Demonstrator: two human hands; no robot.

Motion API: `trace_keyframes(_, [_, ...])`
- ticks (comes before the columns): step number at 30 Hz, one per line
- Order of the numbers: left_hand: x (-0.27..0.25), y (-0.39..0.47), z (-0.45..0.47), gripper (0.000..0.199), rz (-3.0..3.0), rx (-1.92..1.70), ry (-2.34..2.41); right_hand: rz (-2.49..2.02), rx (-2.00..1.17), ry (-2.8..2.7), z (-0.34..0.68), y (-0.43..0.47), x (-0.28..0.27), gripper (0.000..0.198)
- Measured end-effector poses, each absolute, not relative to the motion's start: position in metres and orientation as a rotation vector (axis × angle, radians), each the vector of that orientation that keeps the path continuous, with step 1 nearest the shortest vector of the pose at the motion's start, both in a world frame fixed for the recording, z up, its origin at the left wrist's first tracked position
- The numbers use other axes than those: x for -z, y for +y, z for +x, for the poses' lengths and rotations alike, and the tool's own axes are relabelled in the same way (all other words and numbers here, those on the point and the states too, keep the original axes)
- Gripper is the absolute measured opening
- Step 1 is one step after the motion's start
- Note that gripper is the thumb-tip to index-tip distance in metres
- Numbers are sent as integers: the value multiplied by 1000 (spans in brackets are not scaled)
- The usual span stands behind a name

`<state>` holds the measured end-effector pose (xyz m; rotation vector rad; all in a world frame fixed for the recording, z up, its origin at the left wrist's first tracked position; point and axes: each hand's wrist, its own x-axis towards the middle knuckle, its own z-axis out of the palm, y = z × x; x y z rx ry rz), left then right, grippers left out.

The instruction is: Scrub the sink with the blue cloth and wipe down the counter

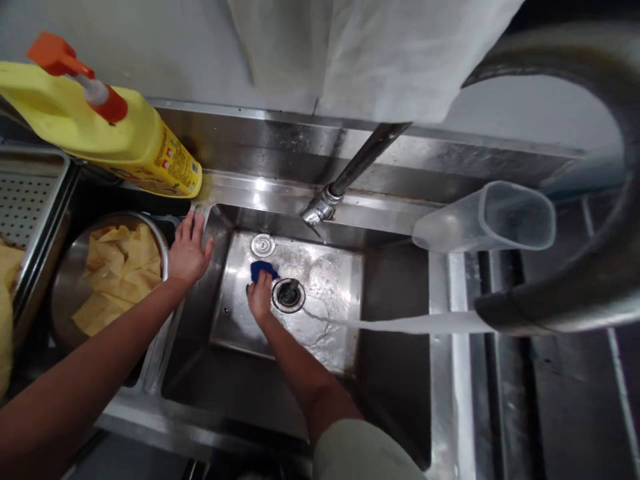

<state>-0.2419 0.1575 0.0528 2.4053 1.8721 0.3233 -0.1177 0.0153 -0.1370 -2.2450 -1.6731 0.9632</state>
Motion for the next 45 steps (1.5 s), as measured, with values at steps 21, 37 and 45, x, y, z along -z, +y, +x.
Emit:
trace_keyframes(21, [-52,159,-241,59,2453,-287,1898,-2624,-1421,-1441,-60,50,101,60])
trace_keyframes(37, [-53,159,-240,57,2483,-266,1933,-2313,-1338,-1127,-62,113,109,51])
trace_keyframes(45, [-53,159,-239,57,2460,-267,1939,-2244,-1353,-1163,-91,145,123,76])
